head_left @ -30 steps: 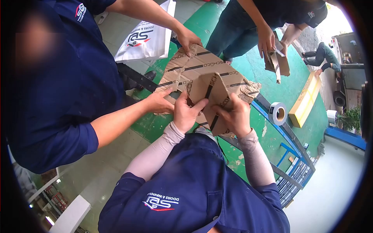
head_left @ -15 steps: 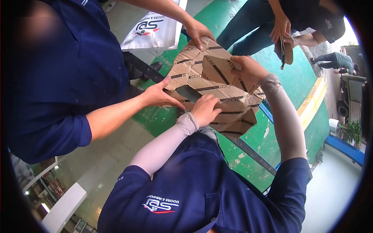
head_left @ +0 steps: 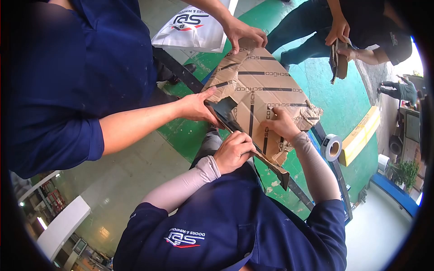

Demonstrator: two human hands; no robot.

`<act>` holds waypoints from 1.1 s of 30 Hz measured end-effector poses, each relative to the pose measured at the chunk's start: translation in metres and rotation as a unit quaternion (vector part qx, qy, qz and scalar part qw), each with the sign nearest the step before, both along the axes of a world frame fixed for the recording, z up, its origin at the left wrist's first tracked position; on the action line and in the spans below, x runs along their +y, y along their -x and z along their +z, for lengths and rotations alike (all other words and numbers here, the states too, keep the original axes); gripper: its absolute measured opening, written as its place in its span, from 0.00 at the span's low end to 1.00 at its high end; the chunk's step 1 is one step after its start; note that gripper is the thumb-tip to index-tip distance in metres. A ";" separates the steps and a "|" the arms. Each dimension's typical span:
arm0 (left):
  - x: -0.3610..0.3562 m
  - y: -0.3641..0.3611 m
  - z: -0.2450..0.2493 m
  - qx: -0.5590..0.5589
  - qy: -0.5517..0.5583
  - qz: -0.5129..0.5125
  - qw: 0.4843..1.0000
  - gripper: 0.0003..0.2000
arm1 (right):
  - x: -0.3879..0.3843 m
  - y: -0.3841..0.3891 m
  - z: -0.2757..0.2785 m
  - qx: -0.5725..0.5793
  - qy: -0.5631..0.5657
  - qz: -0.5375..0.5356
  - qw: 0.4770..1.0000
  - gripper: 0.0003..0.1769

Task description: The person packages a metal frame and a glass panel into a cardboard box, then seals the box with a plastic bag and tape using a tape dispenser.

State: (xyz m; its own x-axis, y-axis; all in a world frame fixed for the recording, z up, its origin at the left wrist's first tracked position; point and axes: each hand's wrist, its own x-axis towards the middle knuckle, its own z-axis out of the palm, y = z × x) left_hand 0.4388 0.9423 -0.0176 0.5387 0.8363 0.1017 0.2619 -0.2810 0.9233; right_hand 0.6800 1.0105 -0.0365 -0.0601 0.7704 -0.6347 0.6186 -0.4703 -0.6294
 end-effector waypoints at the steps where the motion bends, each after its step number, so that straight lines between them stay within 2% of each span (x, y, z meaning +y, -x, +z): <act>1: 0.001 -0.001 0.000 0.002 0.000 -0.001 1.000 0.10 | 0.000 0.004 -0.002 0.001 0.000 -0.003 1.000 0.33; 3: 0.000 -0.002 0.001 0.005 -0.001 -0.006 1.000 0.10 | 0.004 0.016 -0.006 -0.027 -0.017 0.035 0.999 0.33; 5: -0.001 -0.005 0.003 0.008 0.007 0.007 1.000 0.11 | 0.012 0.029 -0.008 -0.001 -0.021 0.030 0.999 0.33; 7: -0.001 -0.009 0.002 0.013 -0.002 0.021 1.000 0.11 | 0.021 0.046 -0.015 -0.036 -0.107 0.083 0.990 0.30; 9: 0.000 -0.009 0.001 0.018 -0.011 0.036 0.999 0.11 | 0.028 0.064 -0.016 -0.017 -0.114 0.083 0.990 0.30; 12: -0.005 -0.008 0.005 0.038 -0.045 0.040 0.997 0.13 | 0.028 0.081 -0.016 -0.020 -0.186 0.088 0.978 0.28; 14: -0.010 -0.004 0.007 0.059 -0.046 0.117 0.990 0.16 | 0.026 0.080 -0.028 -0.031 -0.228 0.096 0.968 0.28; 15: -0.013 0.000 0.002 0.057 -0.046 0.116 0.991 0.16 | 0.024 0.079 -0.031 -0.042 -0.266 0.105 0.957 0.28; 16: -0.017 0.005 -0.006 0.079 -0.034 0.108 0.990 0.18 | 0.024 0.081 -0.018 -0.132 -0.278 0.146 0.940 0.27; 17: -0.020 0.010 -0.014 0.102 -0.024 0.100 0.990 0.20 | 0.025 0.079 -0.018 -0.133 -0.278 0.145 0.940 0.27; 18: -0.019 0.014 -0.018 0.140 0.008 0.048 0.989 0.22 | 0.027 0.077 -0.018 -0.136 -0.272 0.165 0.938 0.29; 20: -0.018 0.014 -0.026 0.175 -0.033 0.021 0.984 0.24 | 0.032 0.069 -0.018 -0.142 -0.263 0.179 0.937 0.31; 22: -0.018 0.013 -0.031 0.209 -0.073 -0.011 0.975 0.27 | 0.047 0.054 -0.015 0.002 -0.235 0.191 0.953 0.34; 23: -0.020 0.013 -0.034 0.228 -0.063 -0.030 0.971 0.31 | 0.053 0.044 -0.011 0.001 -0.232 0.186 0.955 0.34; 24: -0.020 0.013 -0.037 0.248 -0.056 -0.049 0.966 0.35 | 0.062 0.033 -0.003 0.039 -0.170 0.185 0.967 0.35; 25: -0.019 0.012 -0.040 0.248 -0.059 -0.053 0.966 0.35 | 0.067 0.024 0.011 0.076 -0.109 0.183 0.974 0.36; 26: -0.017 0.010 -0.044 0.260 -0.068 -0.061 0.961 0.39 | 0.069 0.013 0.026 0.064 -0.094 0.208 0.972 0.35; 27: -0.014 0.008 -0.048 0.273 -0.077 -0.069 0.957 0.44 | 0.064 0.007 0.038 0.063 -0.097 0.205 0.972 0.35; 29: -0.004 0.003 -0.059 0.292 -0.091 -0.079 0.949 0.45 | 0.043 0.001 0.057 -0.051 -0.192 0.290 0.936 0.34; 31: -0.003 -0.002 -0.060 0.311 -0.095 -0.096 0.941 0.47 | 0.010 0.006 0.062 -0.040 -0.234 0.239 0.941 0.33; 33: -0.004 -0.006 -0.058 0.338 -0.096 -0.085 0.933 0.48 | -0.029 0.017 0.052 -0.084 -0.247 0.177 0.949 0.34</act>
State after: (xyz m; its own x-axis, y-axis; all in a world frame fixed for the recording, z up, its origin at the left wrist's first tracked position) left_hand 0.4445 0.9388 -0.0753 0.6567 0.7346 -0.1702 0.7024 -0.5138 0.4926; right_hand 0.6626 0.9816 0.0157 -0.3018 0.9266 -0.2243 0.7934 0.1137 -0.5979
